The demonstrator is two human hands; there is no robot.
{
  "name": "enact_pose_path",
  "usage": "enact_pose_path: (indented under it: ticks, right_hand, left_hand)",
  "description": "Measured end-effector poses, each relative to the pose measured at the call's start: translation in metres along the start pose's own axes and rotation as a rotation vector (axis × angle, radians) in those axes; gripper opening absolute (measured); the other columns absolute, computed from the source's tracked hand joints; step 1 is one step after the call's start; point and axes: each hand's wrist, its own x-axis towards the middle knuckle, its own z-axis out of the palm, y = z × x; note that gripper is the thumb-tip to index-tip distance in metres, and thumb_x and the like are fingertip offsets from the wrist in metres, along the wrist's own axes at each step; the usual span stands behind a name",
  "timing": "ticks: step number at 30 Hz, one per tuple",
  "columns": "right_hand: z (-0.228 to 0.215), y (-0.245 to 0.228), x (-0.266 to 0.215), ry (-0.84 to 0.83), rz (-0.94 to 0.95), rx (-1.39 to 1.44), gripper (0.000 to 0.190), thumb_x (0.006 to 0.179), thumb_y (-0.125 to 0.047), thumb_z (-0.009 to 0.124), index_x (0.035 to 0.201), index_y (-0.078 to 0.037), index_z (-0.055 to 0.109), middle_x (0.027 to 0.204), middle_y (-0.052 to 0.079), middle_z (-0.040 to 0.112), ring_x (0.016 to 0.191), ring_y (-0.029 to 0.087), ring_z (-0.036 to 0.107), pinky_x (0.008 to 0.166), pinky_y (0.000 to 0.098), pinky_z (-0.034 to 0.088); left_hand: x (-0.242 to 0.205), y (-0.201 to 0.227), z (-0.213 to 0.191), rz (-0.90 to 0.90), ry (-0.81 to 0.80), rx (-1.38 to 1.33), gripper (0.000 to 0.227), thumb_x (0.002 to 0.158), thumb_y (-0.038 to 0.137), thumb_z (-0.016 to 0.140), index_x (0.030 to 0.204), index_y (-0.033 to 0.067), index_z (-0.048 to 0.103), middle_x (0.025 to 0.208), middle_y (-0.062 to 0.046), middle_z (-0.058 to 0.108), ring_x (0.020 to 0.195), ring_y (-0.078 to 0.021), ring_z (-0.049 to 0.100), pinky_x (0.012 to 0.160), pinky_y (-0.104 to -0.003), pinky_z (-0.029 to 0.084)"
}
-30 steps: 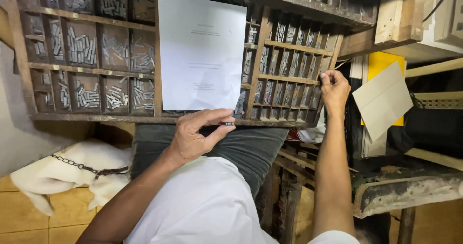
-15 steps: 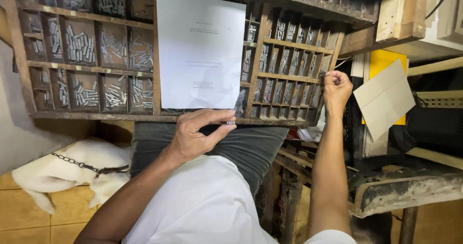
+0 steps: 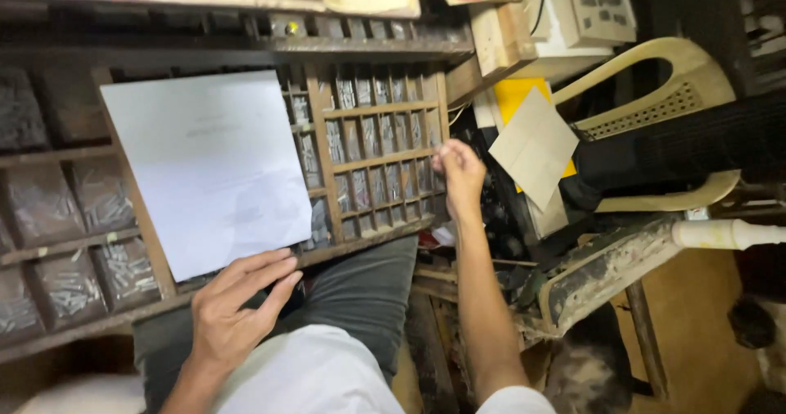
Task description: The person selects individual metal type characters from a wooden type case and places them into a composing stick. They repeatedly reach into the compartments to pick up letters and arrange them in the stick, occasionally adjusting the paper reference on the case.
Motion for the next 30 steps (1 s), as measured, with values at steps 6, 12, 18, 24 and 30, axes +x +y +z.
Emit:
enact_pose_path:
  ticks: [6, 12, 18, 24, 30]
  right_hand:
    - [0.017, -0.083, -0.083, -0.087, -0.025, -0.022, 0.027, 0.096, -0.012, 0.069, 0.119, 0.002, 0.068, 0.095, 0.016, 0.075, 0.082, 0.018, 0.072, 0.081, 0.0313, 0.065]
    - [0.016, -0.097, -0.121, -0.220, -0.133, 0.024, 0.014, 0.099, -0.010, 0.066, 0.108, 0.001, 0.069, 0.093, 0.015, 0.075, 0.081, 0.021, 0.076, 0.080, 0.0312, 0.065]
    - [0.033, -0.094, -0.162, -0.478, 0.200, 0.468, 0.017, 0.099, -0.009, 0.062, 0.102, 0.008, 0.062, 0.084, 0.032, 0.066, 0.072, 0.032, 0.073, 0.070, 0.0373, 0.063]
    - [0.056, -0.076, -0.195, -0.619, 0.841, 0.637, 0.018, 0.099, -0.018, 0.064, 0.100, -0.001, 0.065, 0.083, 0.017, 0.074, 0.074, 0.022, 0.077, 0.076, 0.0397, 0.066]
    - [0.065, -0.072, -0.209, -0.494, 0.891, 0.622, 0.011, 0.099, -0.011, 0.064, 0.100, -0.001, 0.066, 0.090, 0.015, 0.076, 0.075, 0.020, 0.077, 0.071, 0.0391, 0.067]
  left_hand:
    - [0.000, -0.007, 0.010, 0.077, 0.002, -0.103, 0.026, 0.080, -0.005, 0.083, 0.105, 0.0015, 0.077, 0.105, -0.015, 0.078, 0.093, -0.0196, 0.078, 0.092, -0.027, 0.065]
    - [0.021, 0.007, 0.023, 0.170, 0.027, -0.034, 0.026, 0.084, 0.001, 0.084, 0.110, -0.0004, 0.076, 0.102, -0.014, 0.079, 0.089, -0.0219, 0.079, 0.085, -0.030, 0.066]
    - [0.035, 0.024, 0.037, 0.140, 0.071, -0.286, 0.026, 0.083, -0.004, 0.078, 0.107, 0.0053, 0.082, 0.093, -0.012, 0.082, 0.083, -0.0327, 0.079, 0.065, -0.040, 0.065]
    - [0.024, 0.010, 0.040, 0.168, -0.053, -0.401, 0.027, 0.086, -0.001, 0.079, 0.112, 0.0030, 0.079, 0.095, -0.012, 0.080, 0.084, -0.0324, 0.078, 0.071, -0.041, 0.063]
    - [0.010, -0.003, 0.039, 0.062, -0.019, -0.422, 0.030, 0.085, -0.003, 0.079, 0.114, 0.0023, 0.078, 0.092, -0.015, 0.080, 0.084, -0.0348, 0.078, 0.070, -0.043, 0.062]
